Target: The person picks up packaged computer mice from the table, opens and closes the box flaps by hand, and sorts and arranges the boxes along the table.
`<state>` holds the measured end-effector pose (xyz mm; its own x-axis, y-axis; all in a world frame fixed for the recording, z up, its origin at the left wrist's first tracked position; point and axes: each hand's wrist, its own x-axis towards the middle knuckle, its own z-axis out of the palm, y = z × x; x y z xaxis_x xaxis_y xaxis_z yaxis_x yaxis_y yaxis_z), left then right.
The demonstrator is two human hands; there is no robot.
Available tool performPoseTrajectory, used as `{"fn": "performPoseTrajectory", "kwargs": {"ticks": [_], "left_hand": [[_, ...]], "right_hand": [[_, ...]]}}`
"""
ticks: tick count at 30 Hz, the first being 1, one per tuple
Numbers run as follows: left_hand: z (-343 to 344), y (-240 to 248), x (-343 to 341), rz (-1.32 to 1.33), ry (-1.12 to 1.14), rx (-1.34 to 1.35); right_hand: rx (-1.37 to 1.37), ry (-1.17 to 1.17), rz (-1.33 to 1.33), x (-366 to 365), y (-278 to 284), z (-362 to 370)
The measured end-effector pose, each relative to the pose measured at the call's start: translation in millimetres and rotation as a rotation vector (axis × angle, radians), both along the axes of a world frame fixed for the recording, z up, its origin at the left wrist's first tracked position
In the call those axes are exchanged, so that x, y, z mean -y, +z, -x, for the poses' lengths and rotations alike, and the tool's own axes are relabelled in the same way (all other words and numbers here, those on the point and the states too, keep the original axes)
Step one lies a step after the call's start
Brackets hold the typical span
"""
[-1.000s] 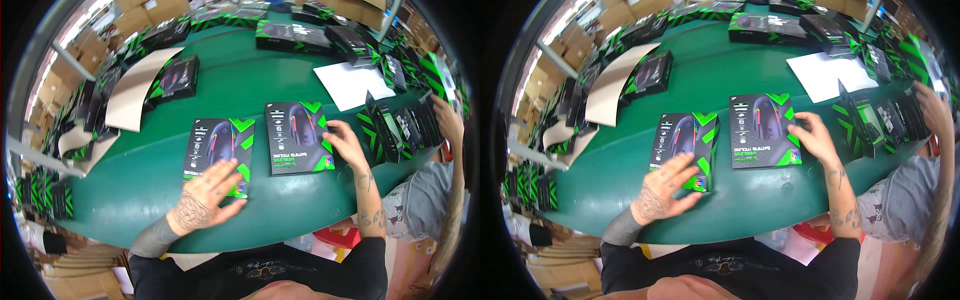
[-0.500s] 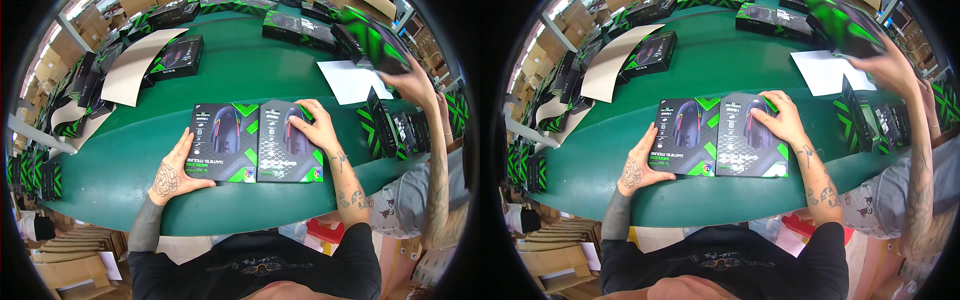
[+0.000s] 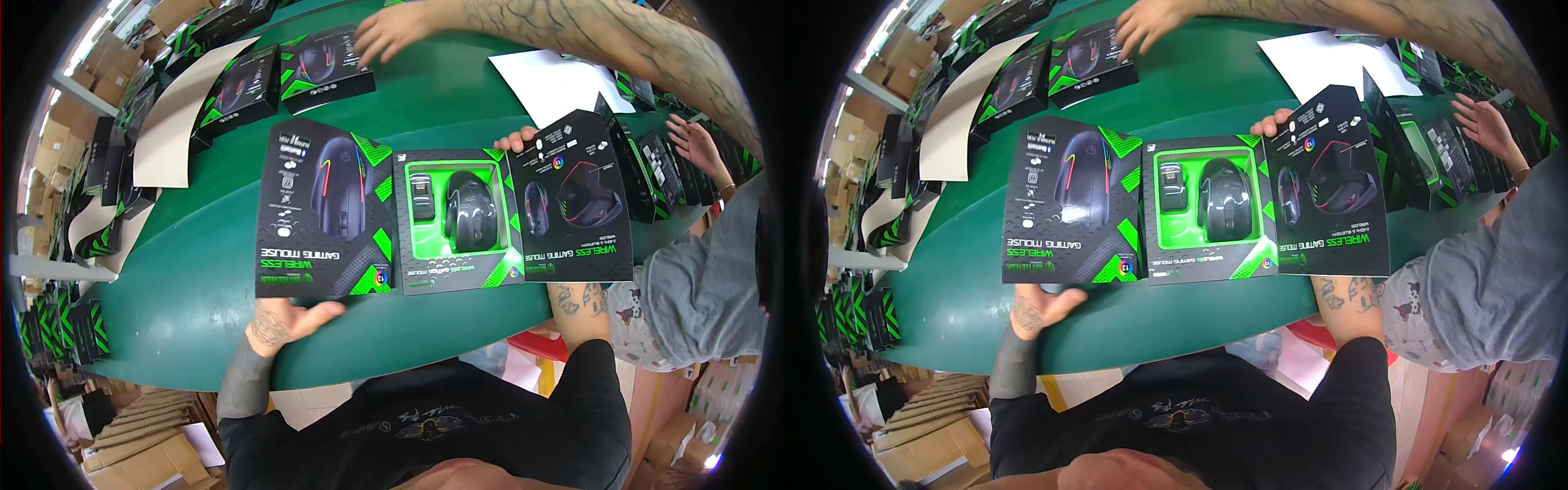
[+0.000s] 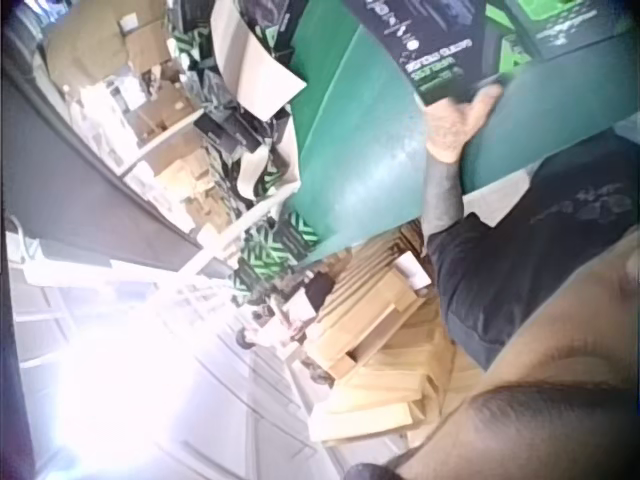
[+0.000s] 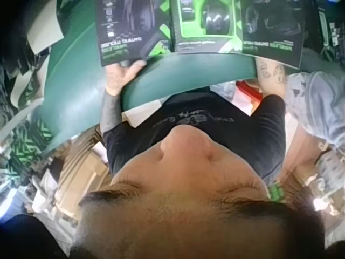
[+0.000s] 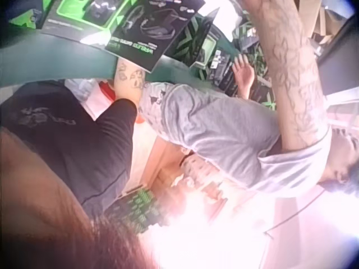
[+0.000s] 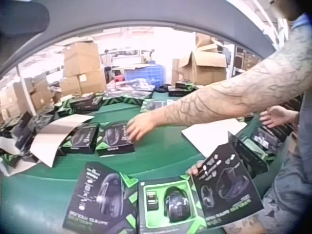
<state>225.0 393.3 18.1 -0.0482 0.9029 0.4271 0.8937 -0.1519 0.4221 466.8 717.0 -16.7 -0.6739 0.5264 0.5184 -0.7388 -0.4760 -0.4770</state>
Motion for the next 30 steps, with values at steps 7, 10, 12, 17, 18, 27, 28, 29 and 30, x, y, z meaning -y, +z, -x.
{"fn": "performPoseTrajectory", "kwargs": {"ticks": [7,10,12,17,18,27,28,29,30], "left_hand": [[-59.2,29.1,-60.3,0.117,-0.235,-0.281],[-79.1,23.0,-71.0,0.124,-0.257,-0.289],[-88.7,14.9,-71.4,0.105,-0.264,-0.275],[-90.4,16.9,-63.2,0.094,-0.15,-0.159],[-91.4,15.6,-62.1,0.099,-0.138,-0.16],[-95.3,-7.7,-41.5,-1.037,0.076,-0.585],[-90.4,1.8,-27.1,-1.035,0.08,-0.602],[-83.5,11.1,-8.5,-0.718,0.176,-0.66],[-77.7,21.3,10.9,-0.383,0.283,-0.711]], "right_hand": [[0.057,-0.026,0.013,-29.1,-28.3,-7.5],[0.072,0.202,-0.072,-29.0,-7.2,-16.3],[0.112,0.192,-0.077,-25.8,-3.8,-21.6],[0.232,0.099,-0.108,-19.2,-0.4,-14.9],[0.251,0.078,-0.111,-17.8,-0.9,-11.6],[1.157,-0.733,-0.859,15.2,28.3,-14.2],[1.278,-0.796,-1.115,23.5,44.9,-17.8],[1.389,-0.736,-1.164,35.5,63.8,-25.2],[1.387,-0.597,-1.204,46.8,78.1,-32.0]]}}
